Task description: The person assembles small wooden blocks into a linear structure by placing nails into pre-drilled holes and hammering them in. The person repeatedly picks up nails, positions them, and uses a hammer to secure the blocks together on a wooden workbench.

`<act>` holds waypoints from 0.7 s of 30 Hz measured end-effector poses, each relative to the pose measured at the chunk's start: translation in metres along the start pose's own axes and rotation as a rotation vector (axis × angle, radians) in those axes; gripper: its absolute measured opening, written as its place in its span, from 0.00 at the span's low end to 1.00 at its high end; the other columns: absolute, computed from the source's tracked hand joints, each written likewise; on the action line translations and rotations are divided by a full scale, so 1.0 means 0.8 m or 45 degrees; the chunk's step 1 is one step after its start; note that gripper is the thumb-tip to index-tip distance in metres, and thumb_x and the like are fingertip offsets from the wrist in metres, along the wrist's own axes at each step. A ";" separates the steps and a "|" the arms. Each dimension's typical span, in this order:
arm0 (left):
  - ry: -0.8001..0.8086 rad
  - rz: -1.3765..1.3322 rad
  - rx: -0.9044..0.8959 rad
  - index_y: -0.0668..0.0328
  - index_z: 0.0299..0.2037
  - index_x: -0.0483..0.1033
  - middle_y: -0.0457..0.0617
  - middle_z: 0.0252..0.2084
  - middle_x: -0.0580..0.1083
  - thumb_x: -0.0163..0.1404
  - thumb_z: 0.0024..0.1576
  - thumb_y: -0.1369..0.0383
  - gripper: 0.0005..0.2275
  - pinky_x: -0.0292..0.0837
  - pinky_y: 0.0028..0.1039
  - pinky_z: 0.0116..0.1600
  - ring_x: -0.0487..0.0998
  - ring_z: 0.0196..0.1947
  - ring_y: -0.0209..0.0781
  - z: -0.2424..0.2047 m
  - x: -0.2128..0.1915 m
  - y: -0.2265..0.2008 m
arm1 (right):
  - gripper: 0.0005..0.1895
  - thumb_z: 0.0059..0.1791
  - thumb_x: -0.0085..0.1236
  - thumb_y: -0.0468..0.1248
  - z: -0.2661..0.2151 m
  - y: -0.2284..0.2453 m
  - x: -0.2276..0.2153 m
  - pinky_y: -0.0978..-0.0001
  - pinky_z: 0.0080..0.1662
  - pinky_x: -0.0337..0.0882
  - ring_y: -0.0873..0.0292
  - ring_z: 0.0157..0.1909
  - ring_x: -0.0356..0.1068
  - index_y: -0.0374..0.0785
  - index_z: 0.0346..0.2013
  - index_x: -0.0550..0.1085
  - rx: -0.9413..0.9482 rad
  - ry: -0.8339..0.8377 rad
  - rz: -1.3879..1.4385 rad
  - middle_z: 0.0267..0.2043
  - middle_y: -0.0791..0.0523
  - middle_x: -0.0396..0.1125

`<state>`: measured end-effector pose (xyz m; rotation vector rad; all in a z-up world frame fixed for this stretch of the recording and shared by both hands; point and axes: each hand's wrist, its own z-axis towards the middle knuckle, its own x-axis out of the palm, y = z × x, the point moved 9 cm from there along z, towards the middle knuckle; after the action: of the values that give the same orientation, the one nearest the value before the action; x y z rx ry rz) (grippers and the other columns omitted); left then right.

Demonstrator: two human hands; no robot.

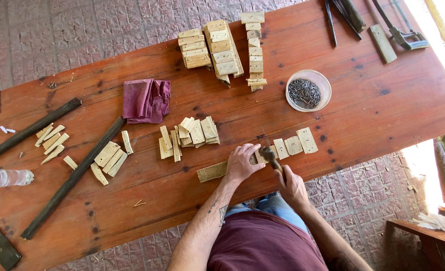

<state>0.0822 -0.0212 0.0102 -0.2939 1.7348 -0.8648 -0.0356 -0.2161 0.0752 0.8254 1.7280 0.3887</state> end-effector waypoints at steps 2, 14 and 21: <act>-0.012 0.019 0.026 0.27 0.78 0.76 0.43 0.70 0.76 0.66 0.53 0.37 0.39 0.81 0.52 0.64 0.80 0.68 0.55 0.003 0.012 0.005 | 0.16 0.67 0.49 0.52 0.000 0.004 -0.006 0.27 0.43 0.73 0.22 0.41 0.79 0.44 0.51 0.73 0.010 -0.084 0.125 0.29 0.33 0.72; 0.012 0.001 0.055 0.33 0.79 0.75 0.46 0.72 0.77 0.66 0.56 0.41 0.38 0.81 0.54 0.64 0.80 0.69 0.57 -0.001 -0.005 -0.008 | 0.16 0.66 0.51 0.54 0.016 0.010 -0.023 0.32 0.46 0.79 0.30 0.41 0.83 0.48 0.42 0.70 -0.003 -0.140 0.031 0.17 0.47 0.75; -0.013 0.068 0.118 0.35 0.80 0.73 0.48 0.74 0.75 0.64 0.52 0.36 0.43 0.77 0.53 0.68 0.77 0.73 0.55 0.009 -0.010 -0.033 | 0.20 0.67 0.50 0.58 -0.011 0.013 -0.057 0.30 0.44 0.76 0.25 0.41 0.81 0.47 0.45 0.73 0.049 -0.199 0.018 0.27 0.37 0.74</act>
<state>0.0856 -0.0375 0.0333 -0.1889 1.6799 -0.9001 -0.0348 -0.2392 0.1163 0.8734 1.5896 0.2936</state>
